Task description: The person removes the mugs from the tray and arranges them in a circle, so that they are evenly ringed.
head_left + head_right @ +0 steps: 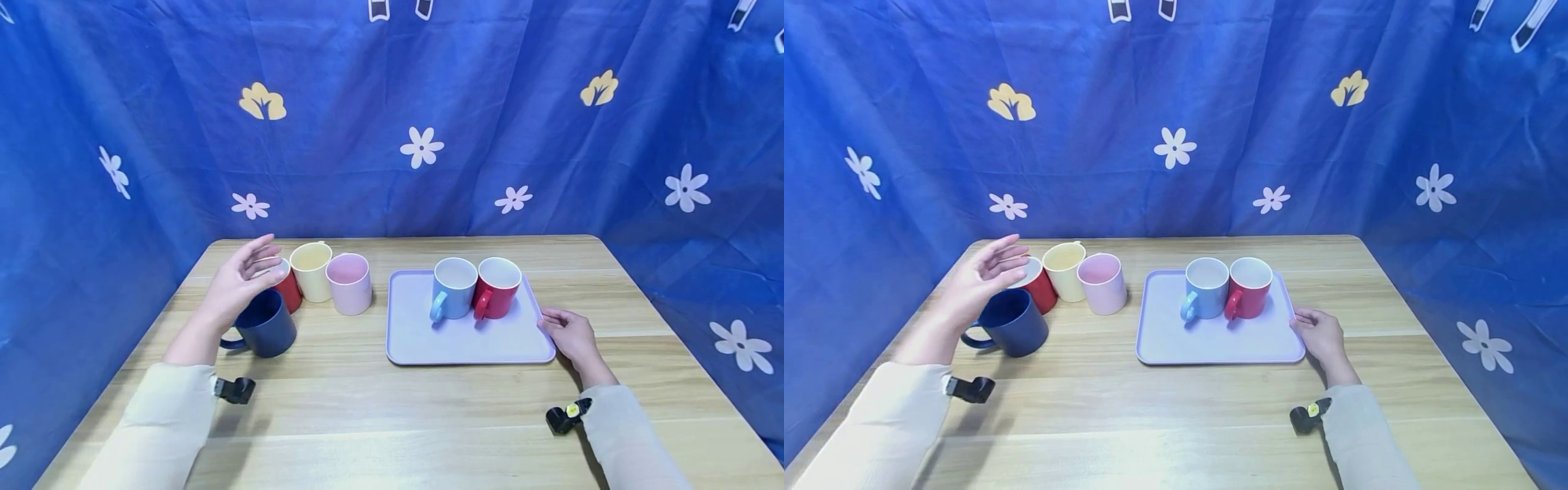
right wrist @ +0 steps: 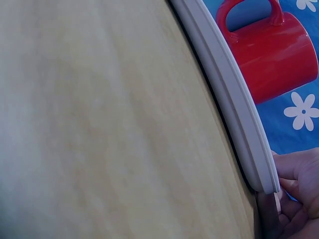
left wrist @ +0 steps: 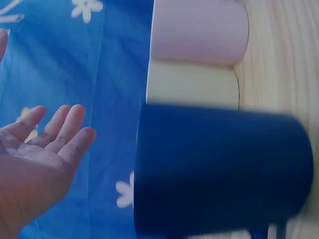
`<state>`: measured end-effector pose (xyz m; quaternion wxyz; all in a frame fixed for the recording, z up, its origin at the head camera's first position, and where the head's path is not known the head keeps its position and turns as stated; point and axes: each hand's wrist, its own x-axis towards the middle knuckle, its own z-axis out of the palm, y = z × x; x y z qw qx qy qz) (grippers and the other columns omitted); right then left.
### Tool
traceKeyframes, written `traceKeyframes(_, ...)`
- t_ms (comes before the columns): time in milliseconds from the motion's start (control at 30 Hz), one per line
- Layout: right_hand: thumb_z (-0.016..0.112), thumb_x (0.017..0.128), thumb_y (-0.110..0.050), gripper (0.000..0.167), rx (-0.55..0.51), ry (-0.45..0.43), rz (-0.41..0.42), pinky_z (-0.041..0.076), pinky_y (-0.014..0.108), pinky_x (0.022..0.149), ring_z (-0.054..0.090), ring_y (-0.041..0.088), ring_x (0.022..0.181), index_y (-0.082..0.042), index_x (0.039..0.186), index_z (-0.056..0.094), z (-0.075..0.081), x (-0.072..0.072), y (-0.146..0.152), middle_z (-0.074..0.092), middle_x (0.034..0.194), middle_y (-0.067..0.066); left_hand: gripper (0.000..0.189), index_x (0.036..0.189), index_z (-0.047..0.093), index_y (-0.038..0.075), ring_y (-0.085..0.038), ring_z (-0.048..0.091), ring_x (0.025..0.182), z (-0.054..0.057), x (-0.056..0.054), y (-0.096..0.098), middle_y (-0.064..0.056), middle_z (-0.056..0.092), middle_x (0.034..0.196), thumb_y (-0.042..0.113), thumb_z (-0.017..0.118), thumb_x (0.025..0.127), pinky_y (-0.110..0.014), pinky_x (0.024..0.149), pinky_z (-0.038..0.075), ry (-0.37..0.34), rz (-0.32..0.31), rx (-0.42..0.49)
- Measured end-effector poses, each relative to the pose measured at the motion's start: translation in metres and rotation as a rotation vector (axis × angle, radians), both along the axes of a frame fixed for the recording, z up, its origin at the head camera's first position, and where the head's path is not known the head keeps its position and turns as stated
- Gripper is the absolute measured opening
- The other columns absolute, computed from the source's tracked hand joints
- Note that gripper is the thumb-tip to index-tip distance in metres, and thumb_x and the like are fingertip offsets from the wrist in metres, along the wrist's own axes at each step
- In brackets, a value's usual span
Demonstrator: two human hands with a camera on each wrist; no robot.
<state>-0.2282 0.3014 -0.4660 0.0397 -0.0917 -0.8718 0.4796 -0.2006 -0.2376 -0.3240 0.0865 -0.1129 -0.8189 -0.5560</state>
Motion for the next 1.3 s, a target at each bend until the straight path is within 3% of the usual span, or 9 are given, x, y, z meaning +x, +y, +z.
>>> traceKeyframes(233,0.064,0.091,-0.014,0.039,0.004,-0.003,0.007,0.048,0.015,0.074,0.062,0.028,0.104,0.008,0.123,0.058,-0.002,-0.001,0.003,0.063,0.114,0.023,0.067,0.146,0.032,0.001,-0.036,0.044,0.124,-0.003,-0.003,0.039,-0.022,0.044,0.139,0.005,0.065,0.089,-0.018,0.092,0.042,0.033,-0.067,0.041)
traceKeyframes(433,0.063,0.091,-0.014,0.039,0.005,-0.003,0.005,0.048,0.017,0.076,0.061,0.029,0.105,0.007,0.124,0.058,-0.005,-0.002,0.007,0.064,0.114,0.022,0.066,0.146,0.033,0.001,-0.037,0.043,0.126,-0.012,-0.007,0.069,-0.022,0.044,0.139,0.005,0.066,0.089,-0.043,0.102,0.038,0.009,-0.115,0.042)
traceKeyframes(533,0.063,0.091,-0.014,0.039,0.001,0.003,0.006,0.047,0.015,0.073,0.062,0.028,0.103,0.007,0.123,0.058,-0.006,-0.002,0.009,0.064,0.113,0.022,0.065,0.145,0.035,0.002,-0.037,0.044,0.126,-0.018,-0.007,0.085,-0.022,0.044,0.139,0.007,0.067,0.088,-0.049,0.102,0.036,-0.005,-0.131,0.033)
traceKeyframes(867,0.063,0.091,-0.014,0.039,-0.009,-0.003,0.016,0.047,0.014,0.072,0.062,0.027,0.103,0.007,0.124,0.058,-0.007,-0.001,0.013,0.064,0.114,0.022,0.063,0.138,0.043,-0.004,-0.04,0.051,0.118,-0.045,-0.01,0.14,-0.025,0.052,0.13,0.001,0.072,0.082,-0.047,0.098,0.041,-0.005,-0.211,0.09)
traceKeyframes(1167,0.064,0.09,-0.013,0.039,-0.018,0.011,0.034,0.045,0.011,0.069,0.063,0.021,0.098,0.008,0.122,0.058,-0.007,-0.001,0.015,0.064,0.112,0.022,0.061,0.135,0.046,-0.005,-0.041,0.053,0.115,-0.077,-0.012,0.177,-0.023,0.056,0.125,0.005,0.073,0.081,-0.039,0.094,0.046,-0.086,-0.217,0.105)
traceKeyframes(1300,0.064,0.091,-0.013,0.039,-0.011,0.01,0.043,0.047,0.012,0.071,0.063,0.023,0.1,0.007,0.123,0.058,-0.007,0.0,0.016,0.064,0.113,0.022,0.059,0.133,0.047,-0.007,-0.042,0.054,0.114,-0.086,-0.014,0.188,-0.025,0.057,0.123,0.006,0.073,0.082,-0.037,0.093,0.047,-0.11,-0.216,0.103)
